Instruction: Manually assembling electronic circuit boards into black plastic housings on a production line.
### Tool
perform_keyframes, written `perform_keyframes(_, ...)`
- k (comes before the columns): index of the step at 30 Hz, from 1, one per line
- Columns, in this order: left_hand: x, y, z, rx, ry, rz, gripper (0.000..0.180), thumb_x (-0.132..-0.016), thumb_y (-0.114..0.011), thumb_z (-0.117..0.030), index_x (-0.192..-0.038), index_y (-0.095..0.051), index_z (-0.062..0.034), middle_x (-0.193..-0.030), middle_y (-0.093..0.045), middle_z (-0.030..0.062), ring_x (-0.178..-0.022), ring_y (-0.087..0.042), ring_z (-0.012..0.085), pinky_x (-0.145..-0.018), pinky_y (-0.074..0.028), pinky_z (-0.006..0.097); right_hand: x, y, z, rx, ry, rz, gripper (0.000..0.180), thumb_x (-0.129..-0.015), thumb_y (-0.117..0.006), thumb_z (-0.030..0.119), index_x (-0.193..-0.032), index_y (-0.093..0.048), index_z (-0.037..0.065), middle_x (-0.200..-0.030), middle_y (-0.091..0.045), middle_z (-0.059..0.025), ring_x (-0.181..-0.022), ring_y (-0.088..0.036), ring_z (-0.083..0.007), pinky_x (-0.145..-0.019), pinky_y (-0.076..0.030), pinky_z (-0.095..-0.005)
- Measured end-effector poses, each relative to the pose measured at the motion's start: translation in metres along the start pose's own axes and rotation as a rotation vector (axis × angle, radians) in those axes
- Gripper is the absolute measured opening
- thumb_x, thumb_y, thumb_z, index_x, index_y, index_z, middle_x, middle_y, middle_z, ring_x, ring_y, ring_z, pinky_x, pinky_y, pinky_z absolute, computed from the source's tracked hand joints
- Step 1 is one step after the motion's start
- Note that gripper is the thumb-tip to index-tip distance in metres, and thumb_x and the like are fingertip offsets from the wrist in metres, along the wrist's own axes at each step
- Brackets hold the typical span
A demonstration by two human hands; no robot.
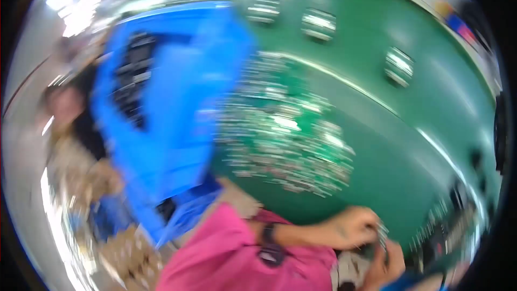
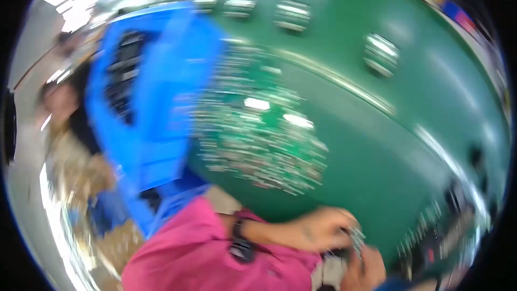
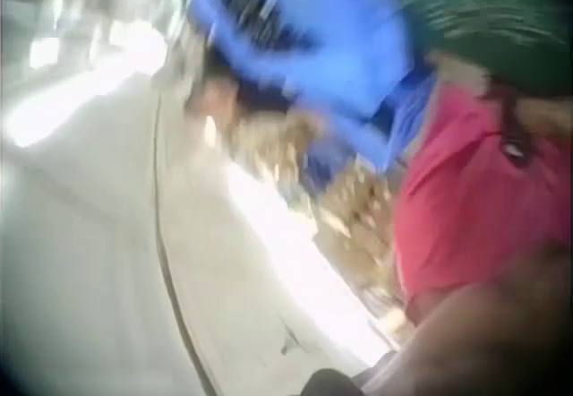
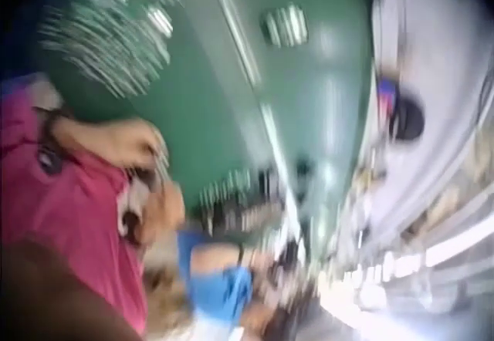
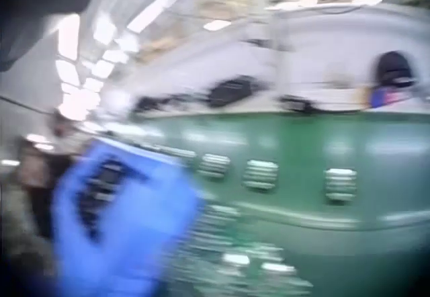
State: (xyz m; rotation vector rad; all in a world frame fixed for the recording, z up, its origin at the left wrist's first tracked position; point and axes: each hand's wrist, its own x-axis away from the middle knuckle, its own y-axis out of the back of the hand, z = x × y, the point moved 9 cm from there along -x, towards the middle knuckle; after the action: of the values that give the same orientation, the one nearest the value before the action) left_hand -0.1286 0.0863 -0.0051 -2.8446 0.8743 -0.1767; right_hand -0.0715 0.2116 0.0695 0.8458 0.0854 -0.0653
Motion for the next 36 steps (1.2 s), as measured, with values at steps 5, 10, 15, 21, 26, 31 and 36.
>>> perform_keyframes(5,0.0,-0.009,0.016,0.15,0.052,0.091,0.057,-0.083,-0.078,-0.016,-0.13,-0.05,-0.0002,-0.114,-0.062,0.0134,-0.085,-0.064,0.0194,-0.072,-0.054,0.032,0.0,-0.008,0.015,0.111,0.063,-0.09,0.01,-0.089,-0.066,0.003,-0.093,-0.073,-0.003,-0.088,-0.072,-0.0193,-0.076,-0.069,-0.0331,-0.072,-0.056,-0.0384)
perform_keyframes(10,0.016,0.013,0.01,0.199,0.096,-0.032,0.077,-0.065,-0.093,-0.033,-0.124,-0.055,-0.0019,-0.111,-0.063,0.0131,-0.098,-0.062,0.022,-0.083,-0.051,0.035,-0.008,-0.011,0.02,0.058,0.167,-0.055,0.009,-0.088,-0.067,0.003,-0.093,-0.072,-0.003,-0.087,-0.07,-0.0204,-0.076,-0.068,-0.0357,-0.072,-0.055,-0.0407)
perform_keyframes(15,0.018,0.017,0.003,0.227,0.004,-0.07,0.086,-0.056,-0.097,-0.037,-0.124,-0.055,-0.0031,-0.11,-0.063,0.0125,-0.105,-0.06,0.0233,-0.088,-0.049,0.036,-0.008,-0.011,0.02,-0.018,0.187,-0.042,0.012,-0.088,-0.065,0.002,-0.098,-0.07,-0.005,-0.09,-0.068,-0.0227,-0.079,-0.066,-0.0377,-0.074,-0.053,-0.0432)
perform_keyframes(21,0.022,0.015,-0.007,0.157,-0.118,-0.106,0.067,-0.069,-0.089,-0.029,-0.122,-0.056,-0.0034,-0.106,-0.065,0.0125,-0.094,-0.065,0.0214,-0.08,-0.052,0.035,0.003,-0.015,0.019,0.039,0.176,0.04,0.016,-0.088,-0.066,0.004,-0.102,-0.068,-0.005,-0.092,-0.068,-0.0213,-0.079,-0.065,-0.0363,-0.074,-0.053,-0.0419)
perform_keyframes(26,0.017,0.015,-0.029,0.117,-0.021,0.009,0.072,-0.066,-0.075,-0.017,-0.13,-0.045,-0.0052,-0.117,-0.054,0.0141,-0.108,-0.056,0.0223,-0.08,-0.052,0.033,0.01,-0.031,-0.018,-0.313,-0.065,-0.118,0.018,-0.081,-0.066,-0.006,-0.099,-0.067,-0.003,-0.096,-0.065,-0.0162,-0.085,-0.063,-0.0267,-0.077,-0.051,-0.0352)
perform_keyframes(31,0.024,0.028,-0.004,0.388,0.295,-0.054,0.077,-0.078,-0.075,0.002,-0.144,-0.036,-0.0061,-0.128,-0.048,0.0087,-0.116,-0.053,0.017,-0.09,-0.054,0.032,-0.017,-0.039,-0.014,-0.627,-0.197,-0.161,0.018,-0.077,-0.067,-0.013,-0.092,-0.068,-0.003,-0.09,-0.066,-0.0131,-0.078,-0.062,-0.0176,-0.066,-0.049,-0.0263)
perform_keyframes(36,0.021,0.026,0.0,0.434,0.232,-0.039,0.066,-0.086,-0.064,0.005,-0.145,-0.036,-0.0054,-0.131,-0.048,0.0101,-0.116,-0.054,0.0173,-0.086,-0.056,0.031,-0.024,-0.042,-0.007,-0.609,-0.102,-0.07,0.015,-0.079,-0.067,-0.011,-0.093,-0.068,-0.003,-0.09,-0.067,-0.0127,-0.08,-0.064,-0.0186,-0.068,-0.05,-0.0266)
